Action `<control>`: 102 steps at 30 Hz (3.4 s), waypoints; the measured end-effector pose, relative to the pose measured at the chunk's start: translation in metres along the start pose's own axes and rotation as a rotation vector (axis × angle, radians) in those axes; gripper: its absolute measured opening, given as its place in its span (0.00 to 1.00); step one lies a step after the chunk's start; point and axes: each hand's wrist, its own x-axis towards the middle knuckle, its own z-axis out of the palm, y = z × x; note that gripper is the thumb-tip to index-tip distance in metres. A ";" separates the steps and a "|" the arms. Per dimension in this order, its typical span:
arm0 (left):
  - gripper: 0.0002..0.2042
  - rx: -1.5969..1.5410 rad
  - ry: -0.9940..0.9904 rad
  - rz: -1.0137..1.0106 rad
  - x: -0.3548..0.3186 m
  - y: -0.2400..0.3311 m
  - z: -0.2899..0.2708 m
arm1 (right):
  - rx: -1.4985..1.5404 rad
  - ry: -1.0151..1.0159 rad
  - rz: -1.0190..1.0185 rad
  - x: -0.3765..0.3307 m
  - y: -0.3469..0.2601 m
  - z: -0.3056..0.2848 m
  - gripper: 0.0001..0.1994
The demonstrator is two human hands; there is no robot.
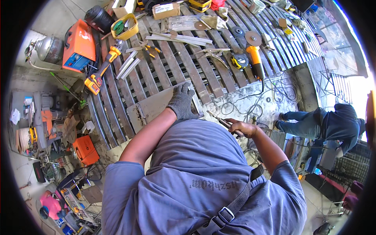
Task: Preparing and aligning metal plates on a slatted workbench using locking pliers.
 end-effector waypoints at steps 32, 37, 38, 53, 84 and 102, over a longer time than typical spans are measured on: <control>0.51 0.028 -0.031 -0.003 0.000 0.013 -0.009 | -0.335 0.083 -0.068 0.033 -0.054 0.008 0.21; 0.51 0.006 -0.030 -0.005 -0.001 0.010 -0.007 | -0.324 0.052 -0.061 0.031 -0.062 0.006 0.18; 0.51 0.000 -0.025 -0.008 0.000 0.009 -0.006 | -0.327 0.054 -0.059 0.032 -0.061 0.005 0.18; 0.50 -0.010 0.022 -0.037 0.003 0.005 -0.004 | -0.256 0.057 -0.010 0.030 -0.056 0.010 0.15; 0.50 -0.080 0.055 0.013 0.001 -0.003 0.000 | -0.919 0.385 -0.134 0.084 -0.020 0.029 0.31; 0.35 0.015 0.216 0.075 -0.027 0.019 0.008 | -0.928 0.392 -0.024 0.060 -0.046 0.042 0.36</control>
